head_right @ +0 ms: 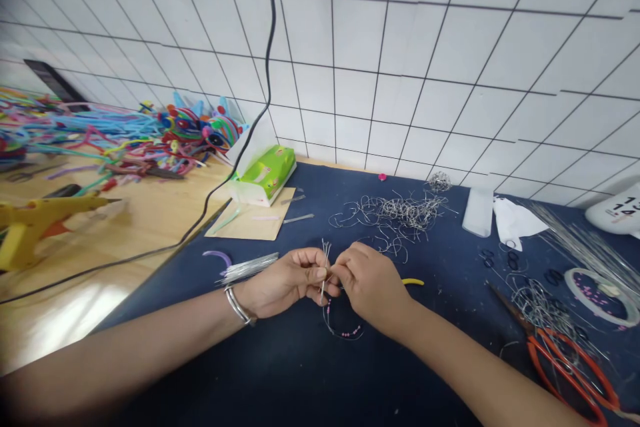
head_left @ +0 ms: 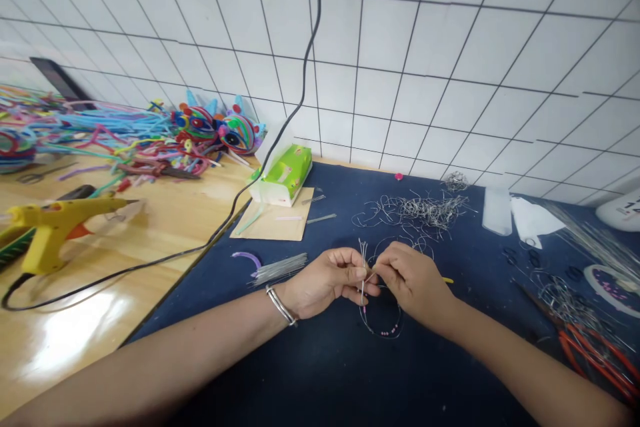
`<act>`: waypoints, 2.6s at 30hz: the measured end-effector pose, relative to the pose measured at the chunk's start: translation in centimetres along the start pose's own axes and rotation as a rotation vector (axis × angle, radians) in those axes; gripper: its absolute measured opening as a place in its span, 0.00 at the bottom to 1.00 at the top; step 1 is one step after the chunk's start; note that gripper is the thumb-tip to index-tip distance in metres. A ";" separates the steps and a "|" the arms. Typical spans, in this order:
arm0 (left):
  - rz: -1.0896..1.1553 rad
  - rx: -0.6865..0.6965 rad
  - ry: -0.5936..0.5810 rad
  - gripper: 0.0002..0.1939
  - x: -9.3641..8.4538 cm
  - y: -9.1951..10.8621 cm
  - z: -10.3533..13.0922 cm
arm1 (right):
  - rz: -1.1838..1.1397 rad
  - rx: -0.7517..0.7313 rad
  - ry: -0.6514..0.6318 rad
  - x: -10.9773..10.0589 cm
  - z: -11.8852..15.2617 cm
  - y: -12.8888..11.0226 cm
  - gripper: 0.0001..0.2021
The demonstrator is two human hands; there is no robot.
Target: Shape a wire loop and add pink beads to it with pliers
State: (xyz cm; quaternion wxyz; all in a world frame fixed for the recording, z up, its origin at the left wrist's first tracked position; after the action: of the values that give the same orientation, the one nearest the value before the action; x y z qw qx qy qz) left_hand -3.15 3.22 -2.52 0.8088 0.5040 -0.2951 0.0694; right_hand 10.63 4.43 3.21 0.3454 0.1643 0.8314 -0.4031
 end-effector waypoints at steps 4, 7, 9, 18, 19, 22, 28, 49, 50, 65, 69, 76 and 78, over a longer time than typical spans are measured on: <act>0.021 0.008 -0.012 0.07 0.0 0.2 0.0 | -0.050 0.074 -0.017 0.0 0.0 0.1 0.09; 0.008 0.003 -0.017 0.07 -0.1 0.2 0.0 | -0.037 0.071 -0.022 0.0 0.0 -0.1 0.09; -0.008 0.001 -0.015 0.07 -0.2 0.1 0.0 | -0.039 0.071 -0.044 0.1 0.0 -0.2 0.10; -0.085 -0.004 -0.030 0.07 -0.1 0.0 -0.2 | -0.029 0.097 -0.181 0.5 -0.4 -0.1 0.09; -0.087 -0.001 -0.028 0.06 -0.1 0.1 -0.2 | -0.034 0.096 -0.182 0.5 -0.4 -0.1 0.09; -0.083 0.007 -0.023 0.06 0.0 0.1 -0.2 | -0.048 0.096 -0.175 0.4 -0.5 0.1 0.09; -0.058 0.001 -0.021 0.06 -0.3 0.0 -0.2 | -0.102 0.226 -0.158 0.1 -0.6 0.4 0.07; 0.050 -0.076 -0.099 0.08 0.4 -0.5 0.4 | -0.911 0.520 -0.040 2.2 0.6 0.5 0.05; 0.055 -0.072 -0.097 0.08 0.5 -0.5 0.4 | -0.897 0.514 -0.022 2.1 0.6 0.6 0.05; -0.235 0.026 0.004 0.08 1.0 0.7 0.8 | -0.610 0.522 0.006 1.5 0.5 1.6 0.07; -0.461 0.126 0.075 0.07 0.9 1.4 0.8 | -0.604 0.531 0.036 1.6 0.6 1.7 0.06; -0.615 0.232 0.157 0.04 0.7 0.9 0.6 | -0.621 0.560 0.065 2.0 0.9 2.2 0.06; -0.551 0.201 0.127 0.04 0.7 0.6 0.8 | -0.643 0.561 0.065 2.0 1.0 2.2 0.06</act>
State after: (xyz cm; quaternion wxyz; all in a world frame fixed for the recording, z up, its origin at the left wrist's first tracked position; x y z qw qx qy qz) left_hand -3.11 2.72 -1.43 0.7601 0.6371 -0.0878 -0.0924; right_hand 10.88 4.97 0.18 0.1177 -0.0028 0.7091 -0.6952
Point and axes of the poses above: each hand's wrist, its own z-axis away from the middle knuckle, its own x-axis out of the palm, y = z × x, the point moved 4 cm from there along -z, towards the middle knuckle, and after that the axes turned 12 degrees about y, right-handed, at the moved point
